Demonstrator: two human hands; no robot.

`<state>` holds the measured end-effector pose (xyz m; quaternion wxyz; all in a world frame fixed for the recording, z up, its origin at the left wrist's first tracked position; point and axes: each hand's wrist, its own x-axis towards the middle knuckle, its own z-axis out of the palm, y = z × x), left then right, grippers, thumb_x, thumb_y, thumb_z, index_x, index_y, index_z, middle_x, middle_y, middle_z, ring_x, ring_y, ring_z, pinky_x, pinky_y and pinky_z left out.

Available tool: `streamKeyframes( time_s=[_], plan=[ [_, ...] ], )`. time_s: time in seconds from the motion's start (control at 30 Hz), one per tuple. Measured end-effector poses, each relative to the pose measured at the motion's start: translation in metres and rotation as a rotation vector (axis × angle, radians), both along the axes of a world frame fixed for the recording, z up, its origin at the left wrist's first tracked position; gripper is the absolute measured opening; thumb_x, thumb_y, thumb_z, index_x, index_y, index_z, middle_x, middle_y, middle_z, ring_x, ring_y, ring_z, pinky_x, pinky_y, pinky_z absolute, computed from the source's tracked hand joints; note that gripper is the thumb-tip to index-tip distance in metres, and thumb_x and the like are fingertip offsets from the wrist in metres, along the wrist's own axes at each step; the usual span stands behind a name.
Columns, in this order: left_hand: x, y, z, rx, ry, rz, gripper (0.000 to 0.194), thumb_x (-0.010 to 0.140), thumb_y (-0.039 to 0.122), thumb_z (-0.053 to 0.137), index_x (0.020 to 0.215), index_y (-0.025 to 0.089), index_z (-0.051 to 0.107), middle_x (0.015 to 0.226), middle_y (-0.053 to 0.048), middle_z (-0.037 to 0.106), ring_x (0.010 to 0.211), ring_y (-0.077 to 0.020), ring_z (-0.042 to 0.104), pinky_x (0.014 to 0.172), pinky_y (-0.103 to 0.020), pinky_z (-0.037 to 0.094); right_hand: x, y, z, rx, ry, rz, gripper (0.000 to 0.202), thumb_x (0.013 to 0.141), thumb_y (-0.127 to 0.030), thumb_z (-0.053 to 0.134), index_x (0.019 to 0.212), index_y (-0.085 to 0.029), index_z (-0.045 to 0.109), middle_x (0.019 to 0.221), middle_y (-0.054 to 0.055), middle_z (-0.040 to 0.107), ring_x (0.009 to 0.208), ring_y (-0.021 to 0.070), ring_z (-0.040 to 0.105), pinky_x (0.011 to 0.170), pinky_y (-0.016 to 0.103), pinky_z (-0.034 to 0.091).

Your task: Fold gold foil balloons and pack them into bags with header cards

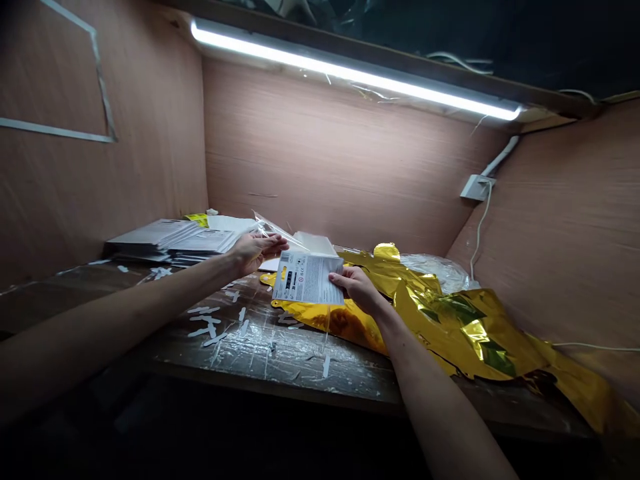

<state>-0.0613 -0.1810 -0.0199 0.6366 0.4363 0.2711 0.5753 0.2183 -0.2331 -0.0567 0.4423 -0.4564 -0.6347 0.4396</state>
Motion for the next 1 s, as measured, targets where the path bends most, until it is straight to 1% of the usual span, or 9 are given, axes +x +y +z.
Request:
streamKeyframes(
  time_s=[0.13,0.23,0.33,0.43,0.53,0.67,0.8,0.9,1.0],
  plan=[
    [0.001,-0.001,-0.003,0.037,0.016,-0.012,0.010,0.092,0.008,0.068,0.082,0.007,0.071,0.083,-0.012,0.076,0.073,-0.0175,0.073,0.090,-0.040,0.059,-0.003,0.001,-0.003,0.003,0.024,-0.037,0.049,0.061,-0.055,0.086,0.075,-0.016,0.061,0.060,-0.004,0.053,0.050,0.0096,0.045,0.048,0.024,0.035],
    [0.004,-0.002,-0.007,0.028,0.037,-0.006,0.010,0.093,0.008,0.067,0.083,0.007,0.071,0.083,-0.013,0.076,0.071,-0.0176,0.072,0.081,-0.037,0.060,-0.005,0.000,-0.002,0.019,0.039,-0.035,0.048,0.062,-0.056,0.085,0.075,-0.016,0.061,0.061,-0.003,0.053,0.051,0.0097,0.045,0.050,0.024,0.035],
    [0.006,-0.003,-0.012,0.021,0.076,-0.025,0.009,0.093,0.010,0.068,0.085,0.006,0.072,0.081,-0.013,0.076,0.067,-0.0168,0.071,0.072,-0.032,0.059,-0.007,-0.001,-0.001,0.052,0.026,-0.031,0.047,0.064,-0.057,0.083,0.071,-0.018,0.057,0.059,-0.004,0.050,0.049,0.0088,0.041,0.048,0.024,0.031],
    [0.007,-0.003,-0.013,0.036,0.094,-0.037,0.010,0.093,0.011,0.069,0.085,0.006,0.073,0.080,-0.014,0.076,0.066,-0.0159,0.071,0.068,-0.029,0.057,-0.007,0.000,-0.001,0.094,0.010,-0.049,0.048,0.065,-0.057,0.082,0.066,-0.019,0.054,0.055,-0.006,0.045,0.047,0.0076,0.035,0.046,0.024,0.026],
    [0.006,-0.004,-0.012,0.041,0.073,-0.046,0.009,0.094,0.009,0.066,0.088,0.006,0.072,0.083,-0.014,0.077,0.069,-0.0172,0.073,0.071,-0.030,0.059,-0.005,0.004,-0.001,0.137,0.049,-0.076,0.046,0.067,-0.056,0.082,0.068,-0.018,0.056,0.057,-0.005,0.048,0.047,0.0082,0.038,0.046,0.024,0.029],
    [0.007,-0.006,-0.011,-0.009,0.041,-0.041,0.008,0.095,0.007,0.064,0.089,0.007,0.070,0.094,-0.015,0.077,0.075,-0.0184,0.075,0.076,-0.033,0.062,-0.002,0.010,-0.004,0.193,0.110,-0.169,0.046,0.068,-0.057,0.081,0.069,-0.018,0.057,0.056,-0.004,0.051,0.047,0.0089,0.042,0.044,0.023,0.032],
    [0.012,-0.009,-0.015,-0.035,0.082,-0.121,0.015,0.100,0.011,0.056,0.099,0.007,0.070,0.095,-0.017,0.077,0.075,-0.0204,0.076,0.071,-0.034,0.064,-0.003,0.013,-0.008,0.220,0.116,-0.226,0.045,0.075,-0.058,0.076,0.069,-0.021,0.052,0.051,-0.004,0.049,0.040,0.0094,0.040,0.036,0.023,0.029],
    [0.016,-0.012,-0.017,-0.015,0.072,-0.167,0.021,0.103,0.014,0.050,0.102,0.007,0.070,0.098,-0.019,0.077,0.083,-0.0245,0.077,0.077,-0.040,0.065,-0.003,0.014,-0.009,0.257,0.135,-0.246,0.042,0.079,-0.058,0.072,0.072,-0.023,0.051,0.050,-0.004,0.052,0.037,0.0116,0.042,0.032,0.025,0.030],
    [0.018,-0.015,-0.016,0.010,0.048,-0.188,0.025,0.104,0.015,0.048,0.105,0.006,0.071,0.103,-0.021,0.077,0.087,-0.0247,0.077,0.081,-0.042,0.065,-0.003,0.013,-0.007,0.345,0.134,-0.280,0.039,0.082,-0.056,0.071,0.074,-0.024,0.051,0.052,-0.003,0.053,0.038,0.0127,0.044,0.032,0.026,0.033]
  ],
)
